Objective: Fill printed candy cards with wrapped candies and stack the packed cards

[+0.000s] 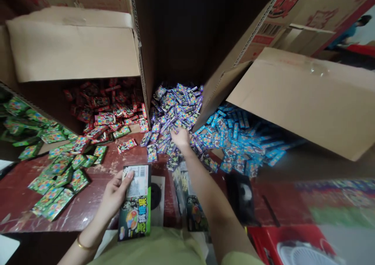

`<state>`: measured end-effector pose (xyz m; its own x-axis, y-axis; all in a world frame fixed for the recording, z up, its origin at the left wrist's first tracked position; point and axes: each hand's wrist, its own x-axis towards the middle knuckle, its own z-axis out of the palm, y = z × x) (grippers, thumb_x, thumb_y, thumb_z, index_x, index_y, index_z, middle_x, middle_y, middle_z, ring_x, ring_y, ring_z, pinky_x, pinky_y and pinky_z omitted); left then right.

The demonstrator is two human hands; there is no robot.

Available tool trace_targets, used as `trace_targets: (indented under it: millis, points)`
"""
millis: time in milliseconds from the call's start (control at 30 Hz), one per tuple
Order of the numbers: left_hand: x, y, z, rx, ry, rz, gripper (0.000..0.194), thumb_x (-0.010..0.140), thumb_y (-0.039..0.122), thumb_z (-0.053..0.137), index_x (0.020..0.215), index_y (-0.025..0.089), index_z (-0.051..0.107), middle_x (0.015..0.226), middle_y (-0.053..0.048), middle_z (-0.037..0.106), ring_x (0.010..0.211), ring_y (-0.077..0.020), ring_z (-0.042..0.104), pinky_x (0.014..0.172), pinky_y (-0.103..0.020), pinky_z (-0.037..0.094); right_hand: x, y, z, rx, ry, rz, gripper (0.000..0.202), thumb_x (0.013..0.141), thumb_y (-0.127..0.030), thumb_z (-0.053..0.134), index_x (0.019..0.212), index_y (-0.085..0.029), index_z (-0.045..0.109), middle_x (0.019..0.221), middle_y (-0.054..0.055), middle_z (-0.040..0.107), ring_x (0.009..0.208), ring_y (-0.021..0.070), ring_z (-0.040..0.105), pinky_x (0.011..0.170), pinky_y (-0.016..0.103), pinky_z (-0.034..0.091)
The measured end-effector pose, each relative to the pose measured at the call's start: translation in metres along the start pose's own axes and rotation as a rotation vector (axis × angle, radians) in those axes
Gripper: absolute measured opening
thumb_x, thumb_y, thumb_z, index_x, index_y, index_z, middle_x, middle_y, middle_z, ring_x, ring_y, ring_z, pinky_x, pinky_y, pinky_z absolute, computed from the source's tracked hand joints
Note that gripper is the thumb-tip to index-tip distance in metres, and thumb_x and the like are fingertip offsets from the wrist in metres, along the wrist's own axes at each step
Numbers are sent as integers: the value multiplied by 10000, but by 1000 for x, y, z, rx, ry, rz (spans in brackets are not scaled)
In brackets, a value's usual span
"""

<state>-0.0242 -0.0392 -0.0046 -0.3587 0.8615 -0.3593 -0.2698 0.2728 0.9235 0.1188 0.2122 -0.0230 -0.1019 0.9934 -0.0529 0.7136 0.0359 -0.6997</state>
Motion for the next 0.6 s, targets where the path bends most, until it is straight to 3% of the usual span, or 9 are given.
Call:
trace_targets:
  millis: [100, 233, 367, 500, 600]
  points:
    - [2, -1, -3, -20, 18, -16, 474, 767, 533, 667, 1028, 138, 629, 778, -44, 725, 572, -146, 622, 576, -250, 506, -22, 1, -13, 328, -70, -29, 345, 803, -533, 558, 849, -192, 559, 766, 43, 637, 771, 223, 655, 709, 348, 503]
    - [5, -3, -1, 11, -7, 25, 422, 767, 538, 660, 928, 149, 641, 743, -23, 706, 592, -143, 611, 566, -231, 485, -59, 0, -22, 954, -390, 115, 412, 695, -537, 701, 884, -205, 547, 734, 8, 646, 622, 167, 640, 568, 281, 489]
    - [7, -5, 4, 61, -6, 46, 396, 769, 537, 655, 870, 154, 644, 744, -20, 690, 627, -141, 600, 578, -218, 469, -80, -8, -16, 959, -369, 70, 357, 661, -472, 753, 805, -170, 628, 753, 9, 663, 697, 141, 626, 623, 249, 494]
    - [6, -8, 4, 52, -12, 49, 398, 770, 533, 657, 895, 156, 632, 730, -13, 676, 604, -131, 577, 567, -210, 454, -94, -25, 1, 984, -410, -106, 528, 664, -407, 773, 1140, -222, 637, 1083, 43, 697, 970, 179, 646, 870, 326, 522]
    - [2, -9, 2, 23, -19, 43, 401, 771, 533, 656, 910, 158, 626, 731, -10, 671, 611, -130, 578, 579, -211, 454, -100, -30, 5, 817, -506, -264, 429, 751, -395, 712, 1148, -239, 667, 1164, 56, 675, 1076, 195, 616, 952, 368, 493]
